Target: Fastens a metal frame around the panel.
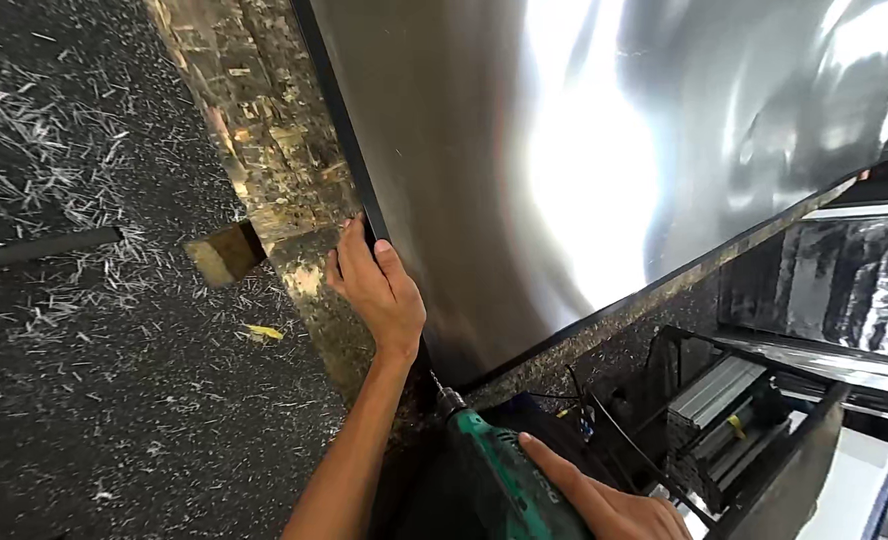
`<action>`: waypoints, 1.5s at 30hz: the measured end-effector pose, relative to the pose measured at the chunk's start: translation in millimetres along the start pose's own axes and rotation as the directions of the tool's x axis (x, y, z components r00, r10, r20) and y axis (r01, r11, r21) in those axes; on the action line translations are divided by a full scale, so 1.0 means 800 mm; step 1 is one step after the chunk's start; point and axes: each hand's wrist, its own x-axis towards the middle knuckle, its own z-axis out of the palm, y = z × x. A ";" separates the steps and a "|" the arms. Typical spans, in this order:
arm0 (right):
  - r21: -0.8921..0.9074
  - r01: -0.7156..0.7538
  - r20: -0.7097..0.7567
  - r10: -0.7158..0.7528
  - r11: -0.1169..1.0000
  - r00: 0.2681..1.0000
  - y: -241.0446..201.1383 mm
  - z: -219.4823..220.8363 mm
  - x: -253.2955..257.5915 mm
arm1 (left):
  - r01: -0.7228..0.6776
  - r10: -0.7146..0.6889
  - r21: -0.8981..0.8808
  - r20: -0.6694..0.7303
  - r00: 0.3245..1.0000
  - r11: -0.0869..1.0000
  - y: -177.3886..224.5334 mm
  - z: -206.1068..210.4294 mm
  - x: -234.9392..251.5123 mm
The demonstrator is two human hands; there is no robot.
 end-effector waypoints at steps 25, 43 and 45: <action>0.077 -0.009 -0.074 0.015 0.997 0.997 0.023 0.019 -0.007 | -0.014 0.014 -0.015 -0.018 1.000 1.000 -0.004 0.005 0.002; -0.311 0.124 -0.006 -0.133 0.942 0.991 -0.007 0.003 -0.001 | -0.030 0.029 -0.007 -0.059 0.998 1.000 0.002 0.006 0.005; -0.317 0.128 -0.006 -0.137 0.940 0.991 -0.006 0.003 -0.001 | -0.032 0.031 -0.012 -0.065 0.997 0.999 0.001 0.006 0.005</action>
